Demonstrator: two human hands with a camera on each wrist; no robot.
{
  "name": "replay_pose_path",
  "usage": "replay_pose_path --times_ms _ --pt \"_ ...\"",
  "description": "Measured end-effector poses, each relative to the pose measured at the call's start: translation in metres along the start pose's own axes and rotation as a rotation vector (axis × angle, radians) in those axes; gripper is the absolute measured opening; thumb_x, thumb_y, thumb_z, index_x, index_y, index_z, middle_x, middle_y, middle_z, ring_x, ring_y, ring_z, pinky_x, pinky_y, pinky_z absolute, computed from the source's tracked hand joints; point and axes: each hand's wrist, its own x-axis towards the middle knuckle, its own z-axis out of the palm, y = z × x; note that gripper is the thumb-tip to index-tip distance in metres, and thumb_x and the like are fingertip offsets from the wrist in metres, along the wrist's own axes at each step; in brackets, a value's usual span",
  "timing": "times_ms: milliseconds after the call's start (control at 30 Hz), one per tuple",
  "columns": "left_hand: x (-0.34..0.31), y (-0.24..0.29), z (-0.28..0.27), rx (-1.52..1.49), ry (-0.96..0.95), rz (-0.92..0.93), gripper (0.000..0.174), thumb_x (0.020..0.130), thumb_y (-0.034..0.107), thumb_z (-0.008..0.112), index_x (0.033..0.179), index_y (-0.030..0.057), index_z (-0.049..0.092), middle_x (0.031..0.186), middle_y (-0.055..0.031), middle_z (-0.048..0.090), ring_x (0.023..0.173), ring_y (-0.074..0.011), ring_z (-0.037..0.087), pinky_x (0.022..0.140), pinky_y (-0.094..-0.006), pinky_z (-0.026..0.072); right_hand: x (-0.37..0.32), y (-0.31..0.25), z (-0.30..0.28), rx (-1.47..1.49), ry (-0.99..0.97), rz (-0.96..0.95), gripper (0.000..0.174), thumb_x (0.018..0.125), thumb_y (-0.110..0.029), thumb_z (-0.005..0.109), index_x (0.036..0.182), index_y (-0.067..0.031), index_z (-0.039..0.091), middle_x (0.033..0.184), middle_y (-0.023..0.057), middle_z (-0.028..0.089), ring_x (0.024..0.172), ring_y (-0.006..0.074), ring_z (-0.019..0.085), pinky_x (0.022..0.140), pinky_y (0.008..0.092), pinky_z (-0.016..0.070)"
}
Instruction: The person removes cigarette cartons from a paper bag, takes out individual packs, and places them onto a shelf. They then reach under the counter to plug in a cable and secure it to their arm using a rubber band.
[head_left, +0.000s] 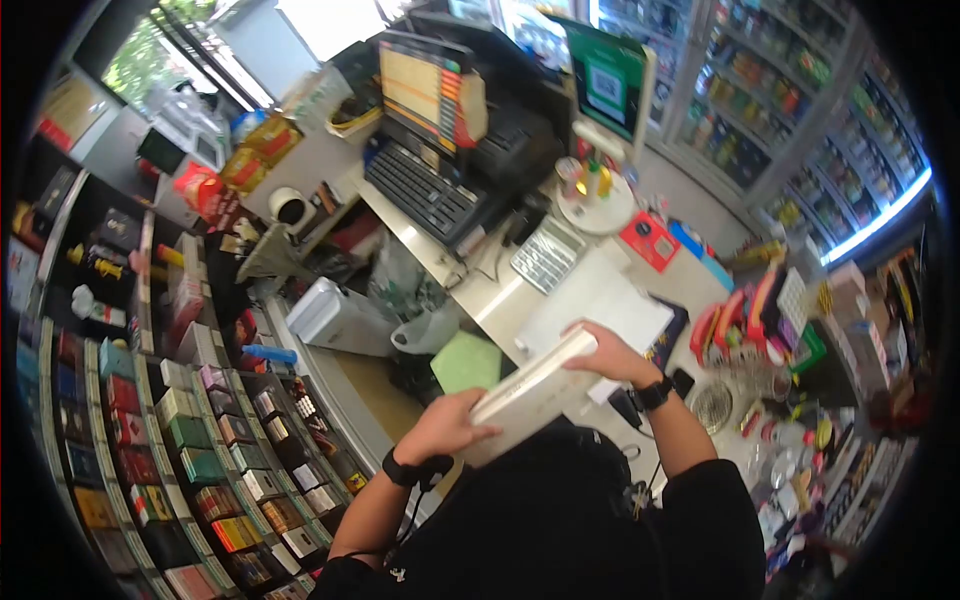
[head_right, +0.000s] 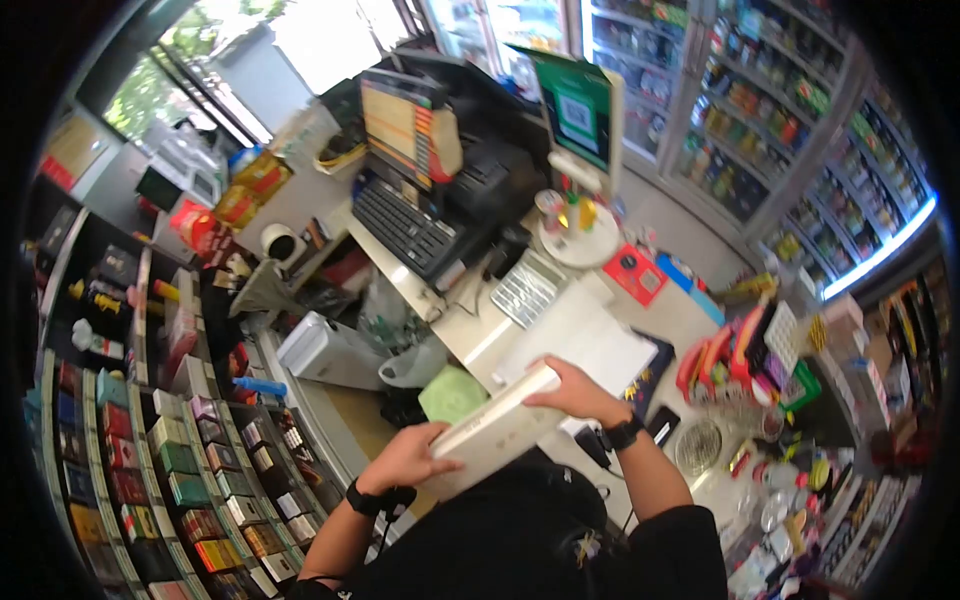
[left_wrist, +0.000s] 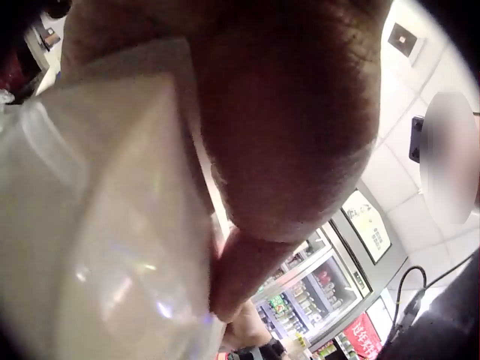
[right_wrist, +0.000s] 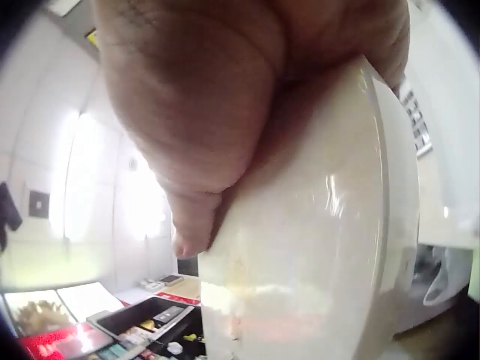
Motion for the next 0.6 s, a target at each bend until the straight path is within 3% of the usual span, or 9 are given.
replay_pose_path --times_ms 67,133,167,200,267,367,467,533,600 --pt "-0.010 -0.005 -0.006 -0.065 0.026 0.016 0.051 0.078 0.031 0.078 0.113 -0.0014 0.061 0.098 -0.0145 0.067 0.090 -0.0235 0.065 0.080 -0.0331 0.0500 0.006 0.008 0.006 0.051 0.029 0.017 0.048 0.078 -0.026 0.080 0.113 -0.0026 0.057 0.101 0.0074 0.065 0.094 0.0132 0.058 0.086 0.0300 0.0476" --pt "-0.027 -0.019 -0.012 -0.368 0.078 -0.065 0.047 0.083 0.023 0.076 0.119 -0.0003 0.058 0.103 -0.0091 0.066 0.094 -0.0166 0.063 0.082 -0.0310 0.0503 0.008 0.046 0.009 0.022 0.109 -0.083 0.054 0.080 -0.022 0.078 0.121 0.0034 0.054 0.107 0.0117 0.065 0.100 0.0157 0.058 0.090 0.0305 0.0469" --pt "-0.034 -0.038 -0.008 -0.563 0.118 -0.127 0.046 0.085 0.012 0.074 0.125 0.0017 0.054 0.110 -0.0064 0.064 0.102 -0.0143 0.060 0.088 -0.0305 0.0494 0.003 0.058 0.010 0.157 0.158 0.003 0.054 0.083 -0.021 0.075 0.124 0.0059 0.052 0.109 0.0135 0.064 0.101 0.0175 0.058 0.091 0.0301 0.0464" --pt "-0.041 -0.047 -0.001 -0.560 0.156 -0.112 0.046 0.085 0.012 0.074 0.125 0.0017 0.054 0.110 -0.0064 0.064 0.102 -0.0143 0.060 0.088 -0.0305 0.0494 0.004 0.099 0.014 0.116 0.321 0.015 0.045 0.087 -0.017 0.068 0.122 0.0057 0.053 0.109 0.0129 0.064 0.101 0.0172 0.058 0.091 0.0300 0.0466" --pt "-0.048 -0.057 0.011 -0.876 0.198 -0.007 0.051 0.085 0.015 0.074 0.128 0.0012 0.053 0.118 -0.0102 0.063 0.108 -0.0173 0.060 0.095 -0.0328 0.0477 -0.009 0.055 0.008 0.239 0.241 0.054 0.032 0.092 -0.011 0.057 0.120 0.0051 0.054 0.107 0.0108 0.064 0.099 0.0156 0.058 0.088 0.0305 0.0474" --pt "-0.044 -0.047 0.031 -0.929 0.421 -0.006 0.047 0.087 0.009 0.070 0.129 -0.0014 0.051 0.119 -0.0107 0.062 0.110 -0.0178 0.059 0.097 -0.0324 0.0467 -0.005 0.056 0.006 0.189 0.261 0.013 0.031 0.093 -0.012 0.056 0.119 0.0050 0.054 0.106 0.0104 0.064 0.097 0.0155 0.058 0.087 0.0303 0.0476" --pt "-0.033 -0.041 0.040 -0.984 0.622 0.015 0.043 0.089 0.007 0.068 0.128 -0.0029 0.052 0.119 -0.0114 0.062 0.108 -0.0178 0.060 0.095 -0.0316 0.0474 0.003 0.058 0.002 0.300 0.269 -0.015 0.032 0.095 -0.016 0.054 0.119 0.0048 0.054 0.106 0.0101 0.064 0.096 0.0152 0.058 0.085 0.0299 0.0476" --pt "-0.032 -0.035 0.047 -1.010 0.710 0.008 0.042 0.089 0.007 0.067 0.127 -0.0034 0.053 0.118 -0.0117 0.063 0.108 -0.0178 0.061 0.095 -0.0312 0.0477 0.005 0.045 -0.001 0.305 0.207 -0.046 0.048 0.099 -0.037 0.051 0.123 0.0039 0.051 0.111 0.0111 0.063 0.100 0.0172 0.058 0.089 0.0318 0.0463" --pt "-0.032 -0.028 0.048 -0.993 0.821 0.022 0.040 0.090 0.005 0.066 0.126 -0.0040 0.053 0.117 -0.0118 0.063 0.107 -0.0176 0.061 0.093 -0.0308 0.0485 0.010 0.051 0.002 0.386 0.214 -0.050 0.046 0.098 -0.036 0.053 0.122 0.0034 0.052 0.109 0.0105 0.063 0.098 0.0165 0.058 0.087 0.0313 0.0470"
